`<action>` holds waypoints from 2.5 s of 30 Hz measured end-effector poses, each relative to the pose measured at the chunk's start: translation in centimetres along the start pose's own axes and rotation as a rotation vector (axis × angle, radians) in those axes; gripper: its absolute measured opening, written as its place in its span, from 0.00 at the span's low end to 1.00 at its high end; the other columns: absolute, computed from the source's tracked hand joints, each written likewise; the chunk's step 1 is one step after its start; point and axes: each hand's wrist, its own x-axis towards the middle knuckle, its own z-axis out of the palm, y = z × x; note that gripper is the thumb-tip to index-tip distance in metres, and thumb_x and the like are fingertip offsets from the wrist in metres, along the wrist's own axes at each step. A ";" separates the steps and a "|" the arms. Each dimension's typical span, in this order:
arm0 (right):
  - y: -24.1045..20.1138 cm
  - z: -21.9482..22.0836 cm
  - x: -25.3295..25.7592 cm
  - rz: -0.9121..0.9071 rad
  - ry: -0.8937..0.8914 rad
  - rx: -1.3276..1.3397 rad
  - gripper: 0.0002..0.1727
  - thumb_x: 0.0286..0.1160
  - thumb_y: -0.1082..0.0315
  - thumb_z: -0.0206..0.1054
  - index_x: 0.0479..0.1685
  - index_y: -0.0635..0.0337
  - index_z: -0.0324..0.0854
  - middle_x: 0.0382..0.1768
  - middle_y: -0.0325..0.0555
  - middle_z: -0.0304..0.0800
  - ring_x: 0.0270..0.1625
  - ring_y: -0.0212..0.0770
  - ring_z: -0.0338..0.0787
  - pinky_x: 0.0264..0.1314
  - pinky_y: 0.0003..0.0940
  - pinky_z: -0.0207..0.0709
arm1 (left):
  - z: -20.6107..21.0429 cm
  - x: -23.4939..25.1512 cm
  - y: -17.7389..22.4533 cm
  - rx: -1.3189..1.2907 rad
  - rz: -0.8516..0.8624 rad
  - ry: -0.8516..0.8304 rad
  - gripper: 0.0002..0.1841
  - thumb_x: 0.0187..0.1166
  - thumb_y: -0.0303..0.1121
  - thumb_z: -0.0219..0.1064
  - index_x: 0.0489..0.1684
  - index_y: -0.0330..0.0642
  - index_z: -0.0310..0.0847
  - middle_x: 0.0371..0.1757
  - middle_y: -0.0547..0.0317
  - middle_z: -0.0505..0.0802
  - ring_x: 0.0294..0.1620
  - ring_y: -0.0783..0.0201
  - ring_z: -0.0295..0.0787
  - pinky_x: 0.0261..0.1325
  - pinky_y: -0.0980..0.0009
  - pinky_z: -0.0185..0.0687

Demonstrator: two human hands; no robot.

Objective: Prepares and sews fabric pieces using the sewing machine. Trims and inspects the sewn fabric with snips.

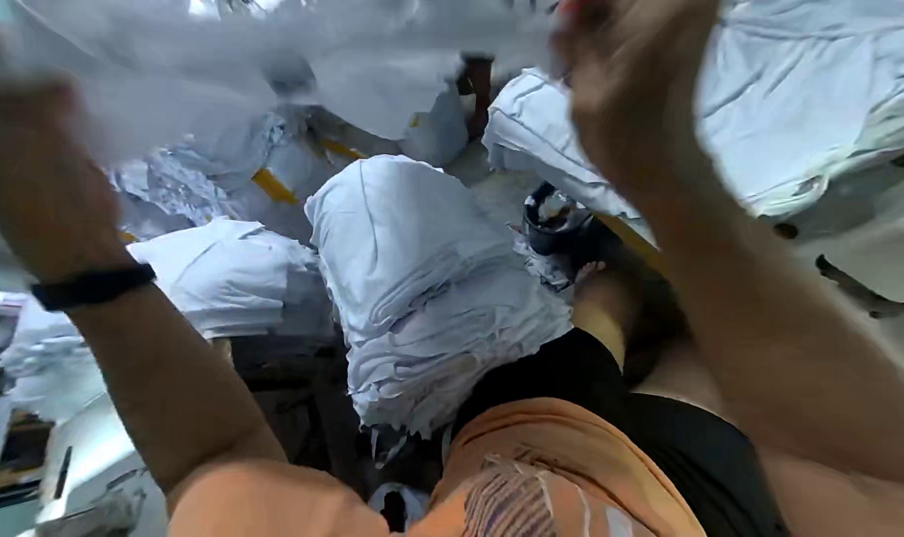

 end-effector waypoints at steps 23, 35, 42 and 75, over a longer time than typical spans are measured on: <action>14.4 -9.9 -26.7 0.877 -0.096 -0.557 0.18 0.83 0.65 0.62 0.48 0.78 0.84 0.40 0.83 0.87 0.46 0.87 0.87 0.42 0.84 0.69 | 36.2 -14.1 13.7 -0.234 0.538 -1.269 0.11 0.82 0.25 0.67 0.51 0.26 0.88 0.49 0.39 0.94 0.49 0.51 0.93 0.57 0.57 0.87; 14.2 -9.0 -27.4 0.898 0.026 -0.616 0.09 0.64 0.75 0.76 0.38 0.70 0.85 0.27 0.67 0.88 0.30 0.72 0.90 0.24 0.67 0.75 | 48.5 -16.8 17.1 -0.073 0.635 -1.228 0.16 0.83 0.33 0.67 0.57 0.27 0.87 0.63 0.36 0.89 0.67 0.40 0.86 0.73 0.42 0.76; 14.7 -8.7 -27.6 0.860 0.057 -0.653 0.08 0.61 0.74 0.76 0.35 0.69 0.85 0.23 0.63 0.86 0.25 0.68 0.89 0.20 0.62 0.74 | 52.2 -20.1 19.8 -0.274 0.587 -1.280 0.20 0.76 0.27 0.73 0.62 0.23 0.81 0.48 0.36 0.92 0.51 0.45 0.91 0.56 0.50 0.86; 13.9 -10.5 -14.7 0.828 0.508 0.481 0.08 0.81 0.74 0.65 0.35 0.71 0.83 0.21 0.37 0.76 0.24 0.22 0.72 0.31 0.18 0.67 | 56.8 -12.5 33.8 -0.702 0.397 -1.367 0.07 0.88 0.27 0.55 0.54 0.42 0.79 0.39 0.78 0.88 0.37 0.84 0.85 0.47 0.80 0.86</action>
